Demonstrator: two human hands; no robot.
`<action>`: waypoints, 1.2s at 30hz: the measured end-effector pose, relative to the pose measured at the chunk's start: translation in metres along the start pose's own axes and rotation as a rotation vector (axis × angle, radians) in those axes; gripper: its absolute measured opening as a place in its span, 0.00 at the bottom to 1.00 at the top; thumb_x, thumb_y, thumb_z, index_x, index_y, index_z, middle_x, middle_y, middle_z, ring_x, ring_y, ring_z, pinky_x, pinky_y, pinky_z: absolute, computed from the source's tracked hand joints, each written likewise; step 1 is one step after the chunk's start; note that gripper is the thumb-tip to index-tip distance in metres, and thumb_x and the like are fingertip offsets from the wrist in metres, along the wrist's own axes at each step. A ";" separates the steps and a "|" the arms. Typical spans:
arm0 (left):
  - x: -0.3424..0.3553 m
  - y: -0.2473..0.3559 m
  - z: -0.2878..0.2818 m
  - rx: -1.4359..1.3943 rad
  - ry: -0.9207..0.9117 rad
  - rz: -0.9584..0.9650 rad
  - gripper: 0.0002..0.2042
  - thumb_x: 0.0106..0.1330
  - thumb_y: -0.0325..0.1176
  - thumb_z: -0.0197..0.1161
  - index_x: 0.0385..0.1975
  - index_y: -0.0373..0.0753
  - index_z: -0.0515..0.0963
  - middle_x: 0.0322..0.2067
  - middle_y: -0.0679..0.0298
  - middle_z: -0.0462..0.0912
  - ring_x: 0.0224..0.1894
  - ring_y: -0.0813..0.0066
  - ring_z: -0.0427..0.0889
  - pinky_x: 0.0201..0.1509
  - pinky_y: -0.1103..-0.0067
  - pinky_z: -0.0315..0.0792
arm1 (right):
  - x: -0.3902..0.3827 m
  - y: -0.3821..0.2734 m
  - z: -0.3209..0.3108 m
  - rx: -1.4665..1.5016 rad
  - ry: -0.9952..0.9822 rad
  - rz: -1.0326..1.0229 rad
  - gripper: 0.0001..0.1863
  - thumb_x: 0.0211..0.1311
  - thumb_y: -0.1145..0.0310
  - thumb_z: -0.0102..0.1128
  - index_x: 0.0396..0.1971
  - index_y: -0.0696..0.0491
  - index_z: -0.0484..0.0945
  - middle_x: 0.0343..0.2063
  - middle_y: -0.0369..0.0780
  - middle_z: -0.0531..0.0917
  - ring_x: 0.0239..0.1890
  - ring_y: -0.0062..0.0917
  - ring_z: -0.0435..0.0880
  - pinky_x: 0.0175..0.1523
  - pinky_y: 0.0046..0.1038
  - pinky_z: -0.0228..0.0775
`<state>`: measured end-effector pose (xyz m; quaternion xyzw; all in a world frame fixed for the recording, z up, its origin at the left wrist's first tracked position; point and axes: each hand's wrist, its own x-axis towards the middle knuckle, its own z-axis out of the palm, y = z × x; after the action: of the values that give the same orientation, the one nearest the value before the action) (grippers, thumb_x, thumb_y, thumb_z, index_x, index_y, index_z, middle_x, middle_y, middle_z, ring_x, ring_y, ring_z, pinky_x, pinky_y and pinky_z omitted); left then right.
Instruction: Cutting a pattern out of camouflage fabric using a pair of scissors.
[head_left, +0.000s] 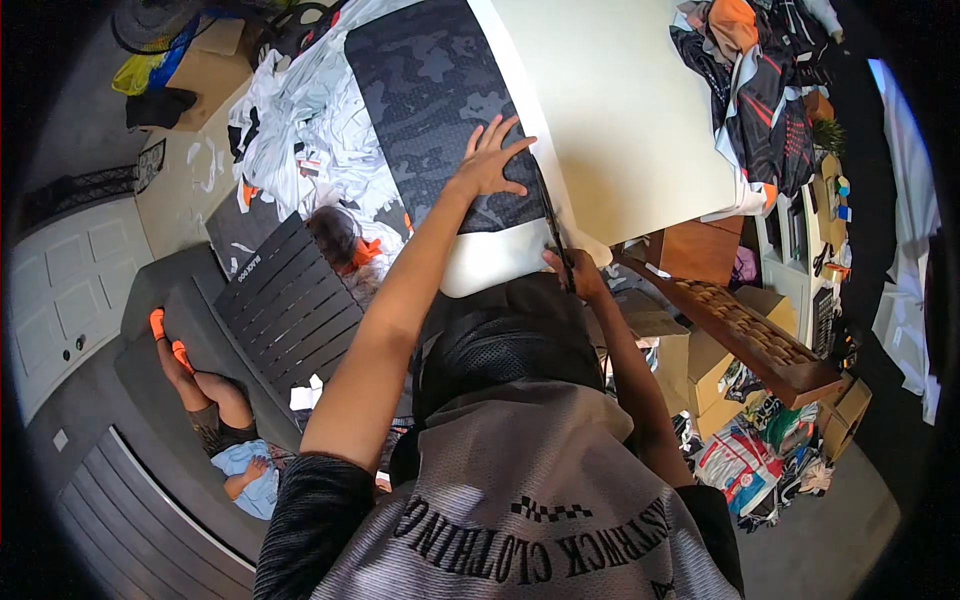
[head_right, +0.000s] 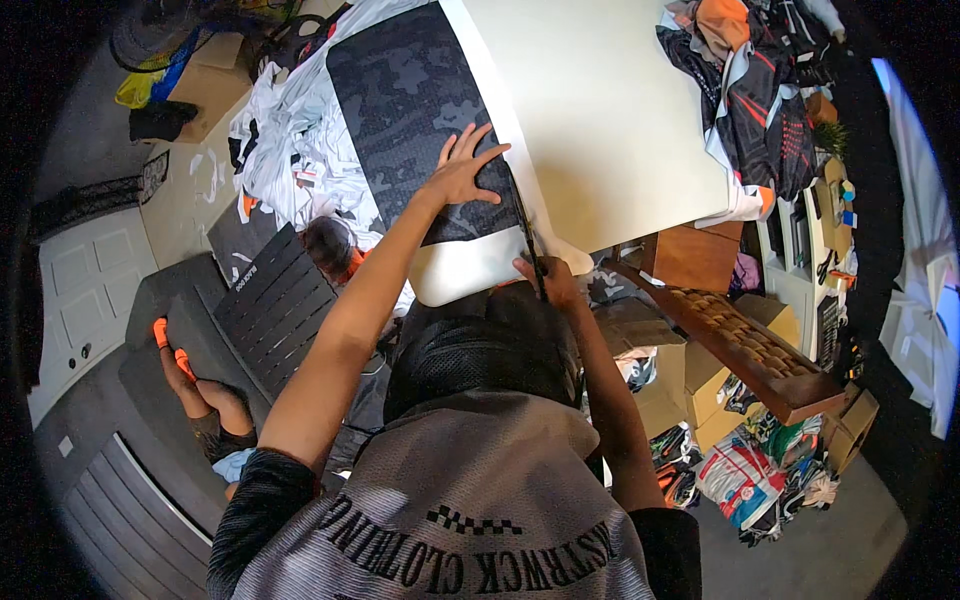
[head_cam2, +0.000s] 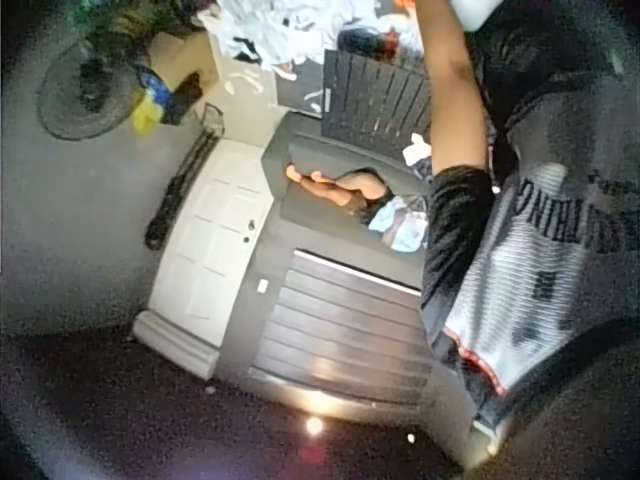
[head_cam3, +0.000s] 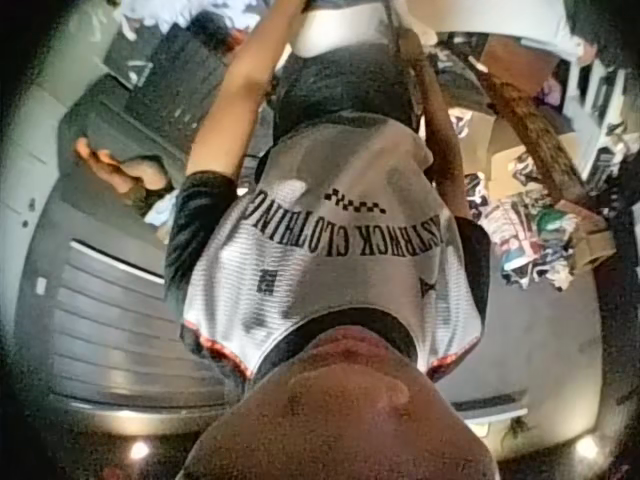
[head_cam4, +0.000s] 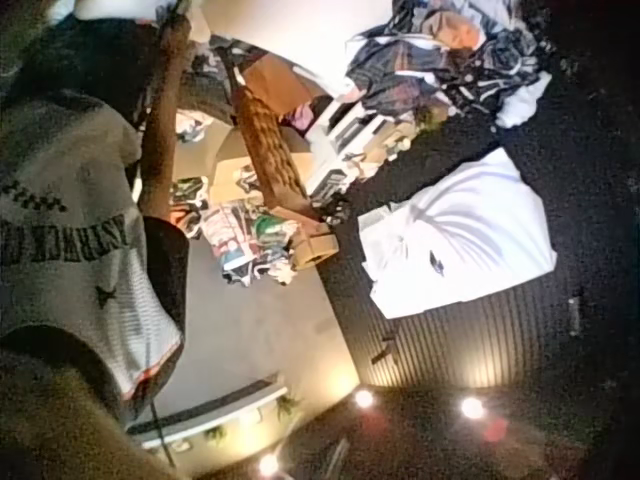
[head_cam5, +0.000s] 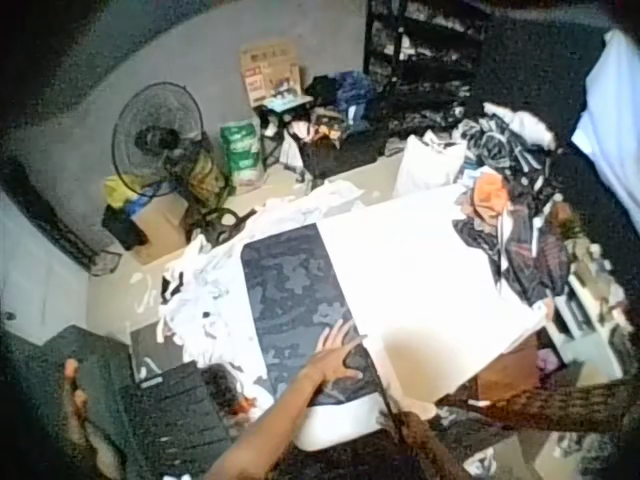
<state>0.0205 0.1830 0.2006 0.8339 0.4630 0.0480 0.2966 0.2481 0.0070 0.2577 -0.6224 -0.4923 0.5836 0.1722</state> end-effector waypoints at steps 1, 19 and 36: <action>0.000 0.000 0.000 -0.010 0.000 -0.001 0.49 0.42 0.58 0.75 0.70 0.66 0.59 0.75 0.66 0.42 0.77 0.60 0.34 0.76 0.57 0.36 | 0.001 0.000 0.000 -0.002 -0.004 -0.021 0.28 0.65 0.46 0.59 0.15 0.56 0.73 0.08 0.35 0.71 0.12 0.22 0.68 0.21 0.25 0.59; -0.001 0.004 -0.006 -0.035 -0.021 -0.018 0.49 0.42 0.55 0.77 0.70 0.65 0.59 0.75 0.66 0.41 0.77 0.62 0.33 0.76 0.59 0.34 | 0.000 0.005 0.000 -0.098 -0.024 -0.036 0.22 0.66 0.55 0.61 0.18 0.57 0.75 0.09 0.35 0.71 0.13 0.21 0.68 0.22 0.26 0.58; 0.002 -0.020 -0.010 -0.433 0.071 0.121 0.30 0.65 0.48 0.61 0.67 0.51 0.64 0.73 0.58 0.50 0.76 0.52 0.43 0.75 0.57 0.44 | -0.019 -0.010 0.023 -0.133 0.430 -0.033 0.26 0.63 0.54 0.63 0.15 0.61 0.75 0.10 0.40 0.72 0.12 0.25 0.68 0.22 0.31 0.61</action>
<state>0.0033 0.1970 0.1975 0.7747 0.4014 0.1931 0.4488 0.2262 -0.0119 0.2703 -0.7344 -0.4918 0.4008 0.2411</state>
